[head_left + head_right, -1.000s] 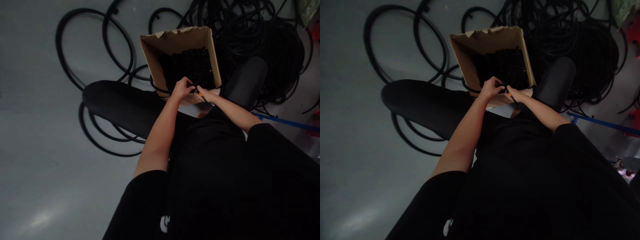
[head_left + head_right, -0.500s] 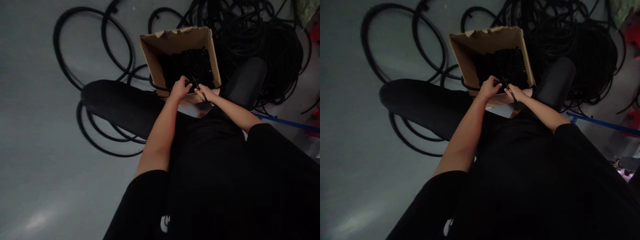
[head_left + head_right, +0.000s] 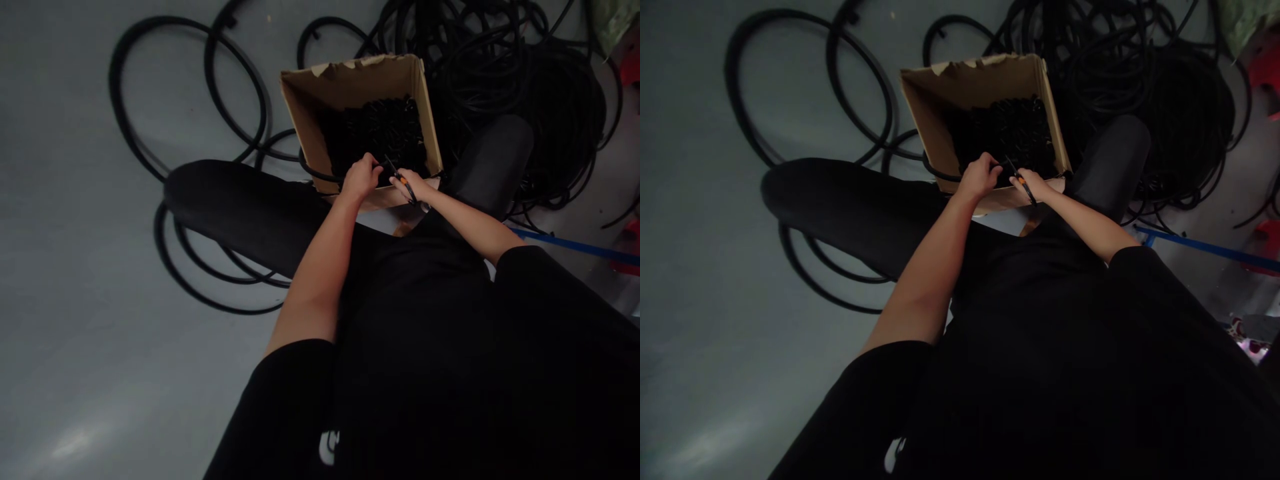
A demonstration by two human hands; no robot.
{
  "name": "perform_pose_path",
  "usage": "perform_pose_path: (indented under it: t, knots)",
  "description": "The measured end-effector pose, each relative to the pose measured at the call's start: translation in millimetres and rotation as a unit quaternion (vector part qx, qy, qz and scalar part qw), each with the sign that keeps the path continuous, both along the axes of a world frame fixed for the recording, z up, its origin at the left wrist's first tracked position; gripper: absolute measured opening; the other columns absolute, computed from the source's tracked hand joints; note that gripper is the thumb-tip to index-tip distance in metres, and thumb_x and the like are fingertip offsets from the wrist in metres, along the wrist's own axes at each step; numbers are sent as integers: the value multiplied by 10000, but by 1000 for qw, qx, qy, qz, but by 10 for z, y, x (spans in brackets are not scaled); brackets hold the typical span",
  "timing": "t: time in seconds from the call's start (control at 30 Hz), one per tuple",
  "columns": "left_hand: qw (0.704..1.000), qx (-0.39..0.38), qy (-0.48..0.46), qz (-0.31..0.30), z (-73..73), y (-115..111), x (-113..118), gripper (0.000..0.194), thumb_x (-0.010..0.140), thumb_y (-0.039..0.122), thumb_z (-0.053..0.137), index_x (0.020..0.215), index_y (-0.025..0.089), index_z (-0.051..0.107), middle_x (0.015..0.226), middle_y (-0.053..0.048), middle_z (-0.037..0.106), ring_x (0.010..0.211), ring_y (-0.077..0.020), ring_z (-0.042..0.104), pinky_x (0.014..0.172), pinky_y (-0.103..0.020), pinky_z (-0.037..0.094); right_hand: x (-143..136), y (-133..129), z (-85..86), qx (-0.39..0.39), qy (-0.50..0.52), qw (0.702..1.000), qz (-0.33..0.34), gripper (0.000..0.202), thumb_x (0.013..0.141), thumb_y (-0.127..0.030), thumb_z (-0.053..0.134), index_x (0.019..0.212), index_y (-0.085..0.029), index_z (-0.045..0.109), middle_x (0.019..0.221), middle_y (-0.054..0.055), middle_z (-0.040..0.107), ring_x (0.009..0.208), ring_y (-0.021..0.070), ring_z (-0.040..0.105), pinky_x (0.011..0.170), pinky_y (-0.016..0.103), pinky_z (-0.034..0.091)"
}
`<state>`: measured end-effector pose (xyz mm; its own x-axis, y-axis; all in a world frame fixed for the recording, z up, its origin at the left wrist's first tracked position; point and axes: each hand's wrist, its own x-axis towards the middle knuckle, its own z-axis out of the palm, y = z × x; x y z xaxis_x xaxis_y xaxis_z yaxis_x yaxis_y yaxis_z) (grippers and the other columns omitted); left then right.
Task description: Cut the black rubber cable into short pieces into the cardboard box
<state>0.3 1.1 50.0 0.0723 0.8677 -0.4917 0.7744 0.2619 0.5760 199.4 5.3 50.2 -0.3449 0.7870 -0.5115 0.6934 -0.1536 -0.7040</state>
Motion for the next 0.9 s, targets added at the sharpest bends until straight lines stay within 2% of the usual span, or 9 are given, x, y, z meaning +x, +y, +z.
perform_pose_path:
  t: [0.17, 0.33, 0.47, 0.67, 0.9]
  knots:
    - [999, 22, -29, 15, -69, 0, -20, 542, 1164, 372, 673, 1676, 204, 727, 1349, -216, 860, 1431, -443, 778, 1299, -584, 599, 49, -10, -39, -27, 33, 999, -5, 439, 1229, -606, 764, 1013, -269, 585, 650, -63, 485, 670, 188, 576, 695, 308, 507]
    - [999, 17, -28, 18, -159, 7, -45, 530, 1146, 371, 722, 1653, 217, 733, 1388, -215, 849, 1457, -440, 774, 1324, -591, 592, 76, -38, -205, -90, 28, 995, -28, 331, 1224, -392, 755, 1028, -289, 509, 647, -88, 519, 598, 163, 576, 624, 271, 499]
    - [997, 35, -65, 39, -135, -3, -34, 545, 1123, 339, 717, 1652, 206, 721, 1366, -209, 841, 1442, -423, 779, 1334, -600, 599, 51, -67, -309, -117, 59, 991, -24, 260, 1199, -295, 729, 1076, -294, 499, 738, -76, 591, 685, 172, 639, 631, 248, 523]
    - [990, 58, -115, 48, -78, -15, -12, 506, 1097, 314, 744, 1592, 214, 715, 1235, -167, 840, 1389, -393, 799, 1320, -568, 616, 49, -72, -235, -51, 94, 994, 4, 346, 1172, -432, 784, 1021, -295, 505, 782, -53, 596, 783, 184, 597, 754, 289, 539]
    - [993, 49, -109, 11, -132, -30, -28, 404, 1110, 323, 741, 1497, 208, 738, 1331, -194, 872, 1418, -413, 813, 1316, -575, 618, 45, -84, -255, -51, 90, 995, 11, 404, 1225, -529, 735, 1037, -313, 450, 735, -83, 528, 762, 195, 586, 756, 304, 522]
